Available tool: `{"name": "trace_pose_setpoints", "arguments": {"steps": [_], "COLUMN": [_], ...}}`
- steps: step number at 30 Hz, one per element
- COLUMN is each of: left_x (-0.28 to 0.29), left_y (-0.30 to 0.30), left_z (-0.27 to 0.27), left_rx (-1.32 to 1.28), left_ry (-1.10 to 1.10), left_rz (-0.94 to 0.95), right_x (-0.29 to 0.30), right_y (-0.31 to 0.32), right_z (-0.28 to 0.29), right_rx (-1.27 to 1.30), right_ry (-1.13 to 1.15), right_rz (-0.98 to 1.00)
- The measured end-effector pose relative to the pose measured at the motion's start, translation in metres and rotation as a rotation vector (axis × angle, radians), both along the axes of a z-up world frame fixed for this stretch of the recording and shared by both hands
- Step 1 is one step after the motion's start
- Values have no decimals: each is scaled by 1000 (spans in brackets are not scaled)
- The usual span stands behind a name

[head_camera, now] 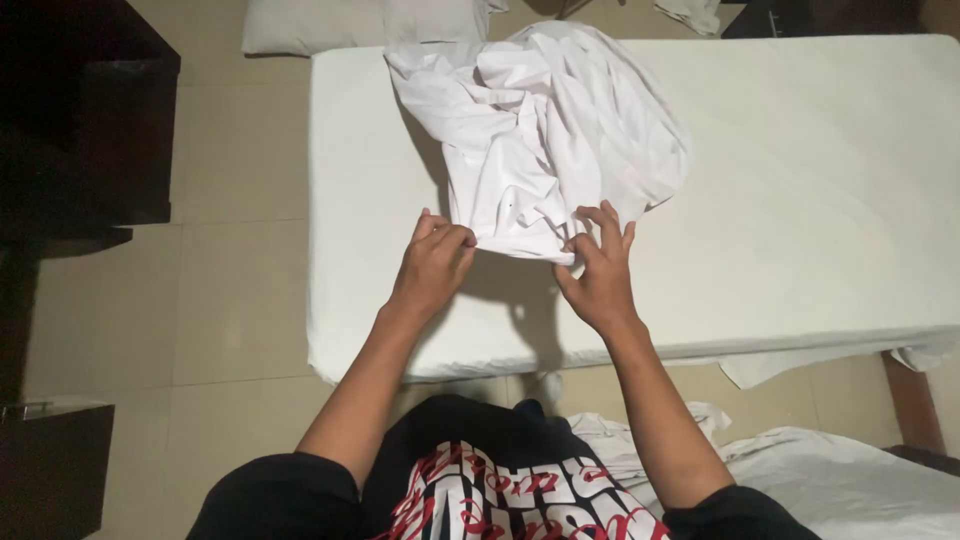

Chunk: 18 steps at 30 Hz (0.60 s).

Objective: The person spreads a white fitted sheet over a mattress, smoothing the fabric and tucking the corners to secure it. They work around the edges of the mattress, pulling the sheet tight and adjusting the fit by hand.

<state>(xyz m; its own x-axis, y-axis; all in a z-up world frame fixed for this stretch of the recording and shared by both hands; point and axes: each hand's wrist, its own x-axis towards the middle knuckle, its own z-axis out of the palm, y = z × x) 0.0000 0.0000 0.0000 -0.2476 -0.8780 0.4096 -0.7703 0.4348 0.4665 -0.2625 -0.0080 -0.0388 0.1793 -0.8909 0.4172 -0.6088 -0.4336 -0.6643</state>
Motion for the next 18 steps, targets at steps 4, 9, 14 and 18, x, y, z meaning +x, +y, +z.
{"name": "trace_pose_setpoints", "arguments": {"steps": [4,9,14,18], "left_x": [-2,0,1,4], "left_y": [10,15,19,12], "left_z": [6,-3,7,5], "left_rx": [32,25,16,-5], "left_ry": [33,-39,-113,-107], "left_rz": [-12,24,45,56], "right_x": [-4,-9,-10,-10], "right_y": [12,17,20,10], "right_z": [7,4,11,5], "right_rx": [5,57,181,209], "right_ry": [18,61,98,88], "right_rz": [-7,41,33,16]}}
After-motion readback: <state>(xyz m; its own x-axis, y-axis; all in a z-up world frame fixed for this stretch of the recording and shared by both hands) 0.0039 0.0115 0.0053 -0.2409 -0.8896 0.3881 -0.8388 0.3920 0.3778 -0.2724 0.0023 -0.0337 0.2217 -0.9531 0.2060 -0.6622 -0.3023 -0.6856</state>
